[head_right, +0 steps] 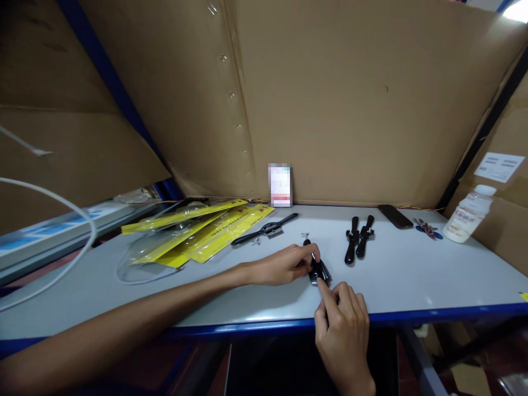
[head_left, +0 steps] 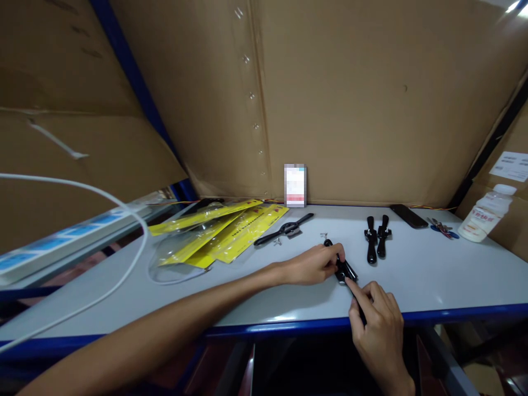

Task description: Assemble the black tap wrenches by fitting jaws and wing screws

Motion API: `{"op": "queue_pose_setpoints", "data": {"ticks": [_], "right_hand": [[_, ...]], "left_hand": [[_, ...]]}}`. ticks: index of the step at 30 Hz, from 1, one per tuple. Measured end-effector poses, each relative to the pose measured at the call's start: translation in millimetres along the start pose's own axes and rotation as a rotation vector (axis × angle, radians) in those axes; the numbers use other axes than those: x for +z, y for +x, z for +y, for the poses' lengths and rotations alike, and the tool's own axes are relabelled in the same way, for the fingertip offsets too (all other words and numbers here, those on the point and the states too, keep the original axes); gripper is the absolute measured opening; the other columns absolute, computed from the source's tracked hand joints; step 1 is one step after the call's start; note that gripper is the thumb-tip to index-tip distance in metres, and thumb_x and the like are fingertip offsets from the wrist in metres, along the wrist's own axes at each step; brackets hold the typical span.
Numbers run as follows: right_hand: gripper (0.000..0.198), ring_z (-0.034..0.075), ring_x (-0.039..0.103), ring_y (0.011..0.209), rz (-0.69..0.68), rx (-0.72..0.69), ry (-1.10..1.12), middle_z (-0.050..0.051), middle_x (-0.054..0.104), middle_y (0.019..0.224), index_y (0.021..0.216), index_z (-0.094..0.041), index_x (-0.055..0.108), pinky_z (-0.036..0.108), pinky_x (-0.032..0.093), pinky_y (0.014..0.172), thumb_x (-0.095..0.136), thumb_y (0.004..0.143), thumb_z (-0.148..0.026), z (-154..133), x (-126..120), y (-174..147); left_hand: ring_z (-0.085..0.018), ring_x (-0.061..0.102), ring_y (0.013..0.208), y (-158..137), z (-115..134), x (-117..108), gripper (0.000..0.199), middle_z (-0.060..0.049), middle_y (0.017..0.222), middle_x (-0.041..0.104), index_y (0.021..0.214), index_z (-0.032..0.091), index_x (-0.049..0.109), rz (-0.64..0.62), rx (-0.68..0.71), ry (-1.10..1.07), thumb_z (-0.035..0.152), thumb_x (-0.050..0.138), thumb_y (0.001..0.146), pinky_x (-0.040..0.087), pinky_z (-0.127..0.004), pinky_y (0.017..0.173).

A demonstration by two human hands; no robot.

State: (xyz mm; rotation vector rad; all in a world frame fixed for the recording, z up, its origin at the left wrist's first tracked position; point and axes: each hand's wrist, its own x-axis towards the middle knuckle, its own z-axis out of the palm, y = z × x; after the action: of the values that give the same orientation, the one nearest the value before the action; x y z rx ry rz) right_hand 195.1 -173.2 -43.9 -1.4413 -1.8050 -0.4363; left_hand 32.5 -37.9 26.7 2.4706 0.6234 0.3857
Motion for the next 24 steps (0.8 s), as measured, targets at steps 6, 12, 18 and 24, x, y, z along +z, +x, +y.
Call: {"op": "queue_pose_setpoints", "data": {"ticks": [6,12,18,24], "right_hand": [[0.038,0.018,0.048,0.073,-0.008,0.001,-0.007,0.002,0.053,0.08,0.122,-0.02,0.068,0.033,0.033,0.07,0.048,0.091,-0.008,-0.2,-0.3,0.3],[0.042,0.017,0.047,0.072,-0.018,-0.008,-0.032,0.001,0.052,0.079,0.128,-0.021,0.066,0.032,0.033,0.069,0.048,0.091,-0.008,0.6,-0.2,0.9],[0.041,0.017,0.048,0.072,-0.032,0.003,-0.033,0.002,0.053,0.079,0.126,-0.021,0.067,0.033,0.033,0.069,0.048,0.091,-0.01,0.9,-0.1,0.0],[0.041,0.017,0.047,0.072,-0.033,0.006,-0.026,0.002,0.053,0.079,0.126,-0.021,0.068,0.032,0.034,0.069,0.049,0.091,-0.009,-0.7,-1.2,0.0]], "left_hand": [[-0.012,0.05,0.059,-0.1,1.4,0.6,0.018,0.004,0.069,0.06,0.107,0.017,0.056,-0.016,-0.048,-0.036,0.018,0.057,0.089,0.033,-0.023,0.056],[-0.011,0.049,0.06,-0.1,1.8,2.3,0.017,0.005,0.067,0.057,0.105,0.017,0.057,-0.004,-0.075,-0.046,0.017,0.06,0.088,0.033,-0.022,0.056],[-0.011,0.05,0.059,0.6,4.6,-2.9,0.019,0.004,0.069,0.06,0.106,0.017,0.059,0.006,-0.085,-0.022,0.02,0.061,0.088,0.032,-0.022,0.055],[-0.011,0.047,0.056,4.2,-27.1,-47.0,0.009,0.004,0.06,0.055,0.088,0.017,0.06,0.482,-0.151,0.161,0.019,0.052,0.09,0.031,-0.023,0.057]]}}
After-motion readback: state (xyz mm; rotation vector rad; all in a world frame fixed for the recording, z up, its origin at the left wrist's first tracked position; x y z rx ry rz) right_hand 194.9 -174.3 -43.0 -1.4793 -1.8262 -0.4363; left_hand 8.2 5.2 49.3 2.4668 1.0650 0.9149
